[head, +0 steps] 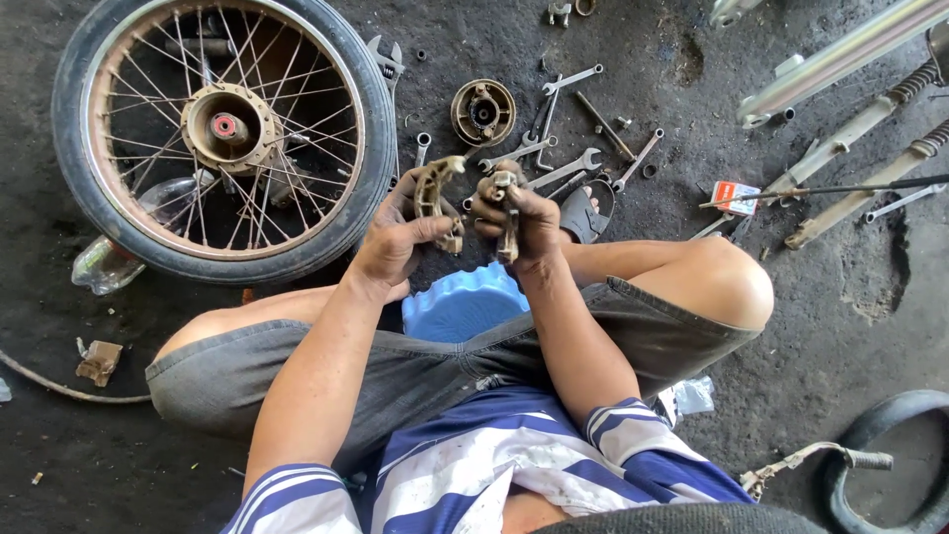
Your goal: Assembling motorcycle brake shoes with springs and installing them into the brake drum on a wheel.
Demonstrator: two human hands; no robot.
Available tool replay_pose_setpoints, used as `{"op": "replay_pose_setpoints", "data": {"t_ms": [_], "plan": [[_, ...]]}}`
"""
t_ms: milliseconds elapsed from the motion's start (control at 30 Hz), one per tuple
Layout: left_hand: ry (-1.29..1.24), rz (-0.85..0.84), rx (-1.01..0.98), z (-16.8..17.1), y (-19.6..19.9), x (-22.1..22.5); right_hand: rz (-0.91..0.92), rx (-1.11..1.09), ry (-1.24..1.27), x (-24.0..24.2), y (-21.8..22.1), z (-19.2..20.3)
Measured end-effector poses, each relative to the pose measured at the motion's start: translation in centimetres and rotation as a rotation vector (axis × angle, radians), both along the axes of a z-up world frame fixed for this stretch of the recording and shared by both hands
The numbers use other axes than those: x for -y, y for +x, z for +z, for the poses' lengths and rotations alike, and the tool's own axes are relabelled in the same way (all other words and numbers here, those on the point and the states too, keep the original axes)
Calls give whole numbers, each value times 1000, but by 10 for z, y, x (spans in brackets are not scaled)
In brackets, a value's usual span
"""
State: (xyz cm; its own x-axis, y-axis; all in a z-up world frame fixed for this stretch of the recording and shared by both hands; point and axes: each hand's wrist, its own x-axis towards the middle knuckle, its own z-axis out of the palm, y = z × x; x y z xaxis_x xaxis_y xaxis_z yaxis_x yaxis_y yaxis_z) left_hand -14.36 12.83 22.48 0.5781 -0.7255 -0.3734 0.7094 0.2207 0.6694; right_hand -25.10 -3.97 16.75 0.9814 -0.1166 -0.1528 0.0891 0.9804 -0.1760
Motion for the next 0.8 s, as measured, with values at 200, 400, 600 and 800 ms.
{"op": "replay_pose_setpoints", "data": {"t_ms": [200,400,600,800], "plan": [[44,135,-25,-17,3,0,-53,-138,-248,-11,-6,-24],[182,160,602,-6,15,-2,42,-462,-726,-28,5,3],[527,-82,1227,3,20,-6,293,-558,-895,-12,13,45],[442,-269,994,30,19,2,158,-647,-841,-14,11,41]]}}
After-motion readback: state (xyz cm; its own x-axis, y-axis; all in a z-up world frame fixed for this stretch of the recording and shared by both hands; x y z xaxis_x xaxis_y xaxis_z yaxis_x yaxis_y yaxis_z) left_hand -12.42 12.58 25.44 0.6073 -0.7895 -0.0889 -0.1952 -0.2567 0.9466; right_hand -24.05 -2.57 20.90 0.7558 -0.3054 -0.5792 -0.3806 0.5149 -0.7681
